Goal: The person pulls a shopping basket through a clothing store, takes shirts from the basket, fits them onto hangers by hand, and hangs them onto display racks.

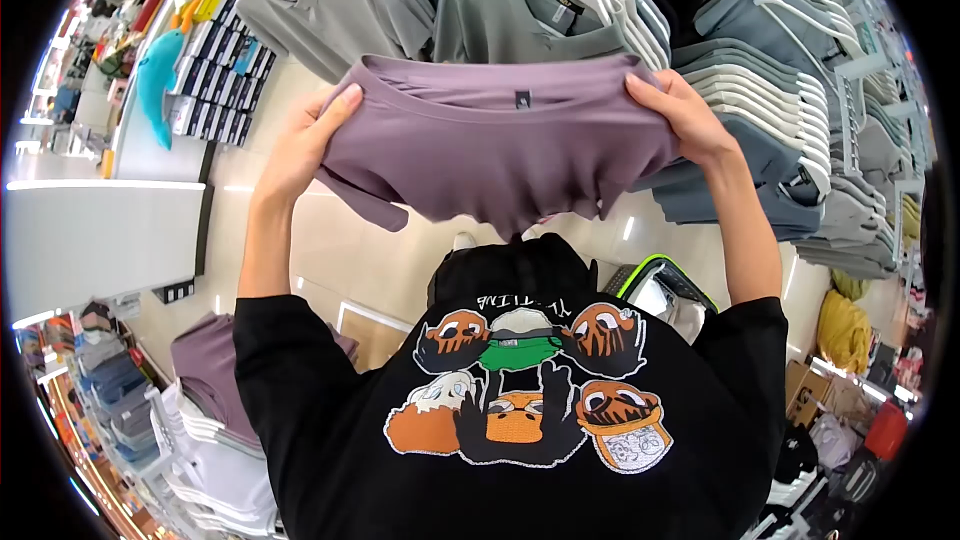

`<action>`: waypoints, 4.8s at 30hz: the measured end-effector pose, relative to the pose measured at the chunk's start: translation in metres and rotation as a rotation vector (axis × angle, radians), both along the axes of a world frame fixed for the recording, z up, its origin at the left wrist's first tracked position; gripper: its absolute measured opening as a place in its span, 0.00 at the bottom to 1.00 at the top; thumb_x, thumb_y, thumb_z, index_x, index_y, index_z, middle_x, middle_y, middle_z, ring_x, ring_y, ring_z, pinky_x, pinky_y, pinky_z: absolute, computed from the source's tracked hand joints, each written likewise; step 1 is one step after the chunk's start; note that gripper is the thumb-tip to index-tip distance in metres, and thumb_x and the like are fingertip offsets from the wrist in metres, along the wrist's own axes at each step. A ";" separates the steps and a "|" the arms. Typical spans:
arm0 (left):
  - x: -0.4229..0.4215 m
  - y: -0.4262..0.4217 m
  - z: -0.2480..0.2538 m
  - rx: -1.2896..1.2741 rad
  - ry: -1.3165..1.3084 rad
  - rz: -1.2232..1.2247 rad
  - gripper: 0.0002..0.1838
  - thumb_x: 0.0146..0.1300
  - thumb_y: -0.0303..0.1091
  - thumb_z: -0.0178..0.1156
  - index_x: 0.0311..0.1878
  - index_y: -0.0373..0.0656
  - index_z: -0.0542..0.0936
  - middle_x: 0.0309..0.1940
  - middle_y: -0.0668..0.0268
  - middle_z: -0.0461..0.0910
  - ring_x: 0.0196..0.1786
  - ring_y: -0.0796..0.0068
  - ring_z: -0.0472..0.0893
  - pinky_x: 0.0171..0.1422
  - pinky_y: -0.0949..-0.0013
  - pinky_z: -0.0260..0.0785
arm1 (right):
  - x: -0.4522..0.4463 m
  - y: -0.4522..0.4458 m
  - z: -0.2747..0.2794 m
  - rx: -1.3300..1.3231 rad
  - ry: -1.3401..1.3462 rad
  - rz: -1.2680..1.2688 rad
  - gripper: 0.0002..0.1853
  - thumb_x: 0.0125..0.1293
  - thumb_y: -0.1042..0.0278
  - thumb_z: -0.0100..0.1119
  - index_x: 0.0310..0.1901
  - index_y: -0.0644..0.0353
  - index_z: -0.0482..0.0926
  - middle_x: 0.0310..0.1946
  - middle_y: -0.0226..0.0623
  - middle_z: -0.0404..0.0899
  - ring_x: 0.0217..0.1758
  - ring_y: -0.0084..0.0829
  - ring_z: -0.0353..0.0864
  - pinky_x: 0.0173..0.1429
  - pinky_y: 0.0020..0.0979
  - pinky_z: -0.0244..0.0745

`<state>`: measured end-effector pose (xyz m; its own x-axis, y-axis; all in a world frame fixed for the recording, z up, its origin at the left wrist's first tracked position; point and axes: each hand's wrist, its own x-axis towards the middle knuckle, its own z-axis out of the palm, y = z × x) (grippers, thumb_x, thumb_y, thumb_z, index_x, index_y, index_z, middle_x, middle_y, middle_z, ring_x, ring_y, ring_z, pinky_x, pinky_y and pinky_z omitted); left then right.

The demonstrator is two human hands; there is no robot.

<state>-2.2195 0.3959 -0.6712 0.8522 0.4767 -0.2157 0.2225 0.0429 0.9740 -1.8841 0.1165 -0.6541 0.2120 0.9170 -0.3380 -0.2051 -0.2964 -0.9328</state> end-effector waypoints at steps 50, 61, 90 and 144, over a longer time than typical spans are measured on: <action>-0.251 0.008 -0.095 -0.048 -0.365 1.277 0.12 0.81 0.37 0.51 0.45 0.40 0.80 0.36 0.74 0.80 0.39 0.88 0.74 0.48 0.79 0.67 | -0.275 0.315 -0.078 0.207 0.221 0.221 0.19 0.80 0.55 0.52 0.52 0.64 0.81 0.46 0.34 0.85 0.46 0.22 0.83 0.54 0.27 0.78; -0.287 -0.076 -0.064 -0.039 0.055 1.628 0.15 0.73 0.40 0.64 0.46 0.35 0.83 0.28 0.78 0.74 0.32 0.89 0.70 0.33 0.78 0.64 | -0.384 0.420 -0.092 -0.193 0.419 0.777 0.18 0.78 0.53 0.54 0.53 0.62 0.79 0.48 0.37 0.83 0.49 0.26 0.84 0.56 0.32 0.79; -0.379 -0.244 -0.066 0.424 1.290 2.192 0.05 0.63 0.27 0.56 0.37 0.37 0.80 0.31 0.58 0.78 0.35 0.57 0.76 0.42 0.62 0.71 | -0.703 0.347 -0.155 -0.203 0.206 1.575 0.19 0.79 0.58 0.53 0.54 0.68 0.81 0.51 0.35 0.83 0.53 0.22 0.80 0.62 0.27 0.72; -0.355 -0.280 -0.060 0.479 1.309 2.554 0.04 0.61 0.24 0.68 0.37 0.34 0.82 0.36 0.62 0.77 0.37 0.62 0.74 0.38 0.65 0.68 | -0.820 0.170 -0.201 0.081 0.205 2.262 0.11 0.76 0.64 0.59 0.46 0.59 0.69 0.22 0.23 0.71 0.23 0.12 0.64 0.26 0.21 0.56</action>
